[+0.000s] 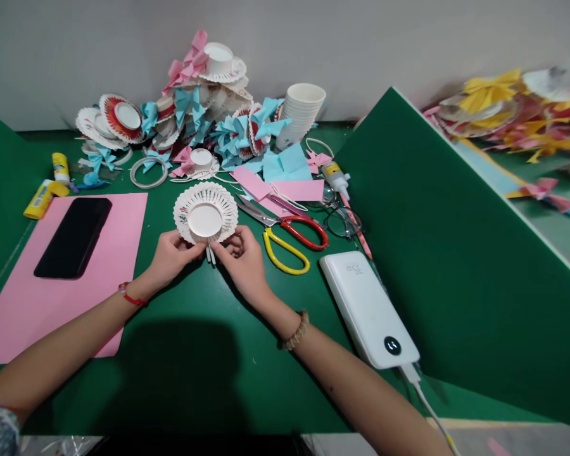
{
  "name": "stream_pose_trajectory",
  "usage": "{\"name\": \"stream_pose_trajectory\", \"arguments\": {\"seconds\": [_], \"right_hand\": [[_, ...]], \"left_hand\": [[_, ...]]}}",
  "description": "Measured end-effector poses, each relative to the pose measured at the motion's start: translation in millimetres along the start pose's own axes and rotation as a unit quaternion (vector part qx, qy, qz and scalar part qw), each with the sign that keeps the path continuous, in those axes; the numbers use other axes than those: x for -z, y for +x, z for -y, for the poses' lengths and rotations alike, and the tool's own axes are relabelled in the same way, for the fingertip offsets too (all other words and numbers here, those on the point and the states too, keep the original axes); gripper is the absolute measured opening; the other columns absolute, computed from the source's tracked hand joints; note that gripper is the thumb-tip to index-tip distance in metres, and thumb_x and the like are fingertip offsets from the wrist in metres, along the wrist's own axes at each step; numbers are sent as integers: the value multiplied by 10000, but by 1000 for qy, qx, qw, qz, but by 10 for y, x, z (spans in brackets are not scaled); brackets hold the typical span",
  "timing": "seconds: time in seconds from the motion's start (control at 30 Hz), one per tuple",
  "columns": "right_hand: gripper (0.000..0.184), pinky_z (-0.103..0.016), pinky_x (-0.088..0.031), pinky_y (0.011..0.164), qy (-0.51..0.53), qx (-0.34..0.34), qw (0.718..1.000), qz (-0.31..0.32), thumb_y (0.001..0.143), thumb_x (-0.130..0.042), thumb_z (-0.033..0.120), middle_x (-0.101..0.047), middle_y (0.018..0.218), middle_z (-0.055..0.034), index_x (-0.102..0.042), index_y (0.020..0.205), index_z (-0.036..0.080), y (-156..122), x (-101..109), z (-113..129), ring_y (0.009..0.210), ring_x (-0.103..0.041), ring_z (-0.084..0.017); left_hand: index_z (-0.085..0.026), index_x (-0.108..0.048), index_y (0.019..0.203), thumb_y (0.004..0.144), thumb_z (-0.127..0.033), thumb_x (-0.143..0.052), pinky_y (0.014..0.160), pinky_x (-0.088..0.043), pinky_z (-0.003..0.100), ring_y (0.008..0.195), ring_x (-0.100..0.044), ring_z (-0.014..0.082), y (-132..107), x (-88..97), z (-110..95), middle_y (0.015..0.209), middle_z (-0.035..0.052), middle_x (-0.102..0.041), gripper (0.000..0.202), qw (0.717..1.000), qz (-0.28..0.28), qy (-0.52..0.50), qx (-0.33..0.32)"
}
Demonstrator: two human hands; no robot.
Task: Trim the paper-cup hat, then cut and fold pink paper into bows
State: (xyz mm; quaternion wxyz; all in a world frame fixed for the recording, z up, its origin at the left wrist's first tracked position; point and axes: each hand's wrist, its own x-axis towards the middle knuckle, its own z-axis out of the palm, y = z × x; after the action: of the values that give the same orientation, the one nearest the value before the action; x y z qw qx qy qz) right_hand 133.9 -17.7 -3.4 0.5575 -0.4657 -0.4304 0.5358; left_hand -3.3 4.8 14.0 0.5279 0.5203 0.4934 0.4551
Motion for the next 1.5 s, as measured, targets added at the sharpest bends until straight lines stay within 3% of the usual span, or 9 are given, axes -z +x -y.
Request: {"name": "stream_pose_trajectory", "arguments": {"seconds": [0.5, 0.67, 0.77, 0.83, 0.93, 1.1, 1.2, 1.33, 1.5], "right_hand": [[367, -193, -336, 464, 6, 14, 1000, -8, 691, -646, 251, -590, 692, 62, -393, 955, 225, -12, -14, -8, 491, -450, -56], [401, -209, -358, 489, -35, 22, 999, 2, 732, -609, 263, -581, 743, 51, -349, 1036, 238, -28, -13, -35, 513, -461, -68], [463, -227, -387, 507, -114, 70, 990, -31, 724, -626, 244, -555, 823, 31, -347, 1094, 238, -48, -4, -34, 519, -450, -63], [537, -243, -402, 520, -201, 127, 969, -71, 702, -659, 219, -517, 886, 9, -359, 1147, 238, -66, 10, -25, 535, -426, -66], [588, -275, -417, 556, -324, 224, 914, -100, 708, -671, 198, -474, 964, -36, -387, 1221, 238, -88, 39, -7, 621, -429, -106], [149, -303, -370, 628, -449, 354, 820, -27, 817, -580, 189, -507, 892, -48, -607, 957, 231, -99, 81, 11, 784, -490, -167], [95, -311, -317, 634, -486, 375, 789, -8, 864, -540, 214, -570, 825, -35, -630, 894, 221, -104, 85, 19, 740, -510, -154], [100, -313, -304, 640, -474, 375, 796, -17, 888, -512, 209, -617, 791, -30, -606, 856, 195, -113, 72, 31, 737, -541, -153], [109, -316, -324, 649, -445, 327, 833, -30, 890, -480, 185, -599, 780, -26, -552, 809, 195, -122, 48, 32, 748, -539, -166]], "left_hand": [[-133, -537, 588, 569, -285, -716, 451, -353, 198, 459, -465, 71, -2, 10, -11, 491, -27, -530, 235, 999, 25, 8, 20], [-139, -529, 578, 578, -288, -714, 461, -365, 202, 468, -466, 73, -6, 7, -7, 493, -29, -532, 237, 1000, 26, 9, 15], [-134, -548, 600, 594, -275, -704, 479, -376, 207, 478, -478, 77, 0, 15, 18, 504, -28, -540, 210, 1000, 21, 19, 6], [-128, -562, 622, 606, -268, -699, 474, -373, 207, 470, -481, 78, 9, 23, 37, 505, -28, -541, 197, 1000, 17, 14, 13], [-126, -562, 615, 633, -272, -689, 460, -362, 202, 452, -478, 75, 23, 35, 54, 492, -27, -532, 195, 1000, 19, -9, 23], [-131, -528, 545, 664, -268, -673, 469, -353, 202, 453, -476, 70, 38, 47, 62, 471, -22, -520, 233, 999, 29, -19, 26], [-134, -526, 543, 671, -269, -667, 473, -355, 201, 458, -474, 70, 32, 48, 64, 470, -23, -520, 233, 999, 26, -18, 21], [-134, -533, 561, 661, -269, -667, 488, -380, 203, 469, -490, 76, 7, 38, 44, 483, -24, -532, 215, 1000, 17, 12, 8], [-139, -519, 575, 628, -225, -643, 475, -377, 200, 475, -479, 80, -23, 13, 31, 507, -24, -540, 160, 997, 4, 72, -35]]}}
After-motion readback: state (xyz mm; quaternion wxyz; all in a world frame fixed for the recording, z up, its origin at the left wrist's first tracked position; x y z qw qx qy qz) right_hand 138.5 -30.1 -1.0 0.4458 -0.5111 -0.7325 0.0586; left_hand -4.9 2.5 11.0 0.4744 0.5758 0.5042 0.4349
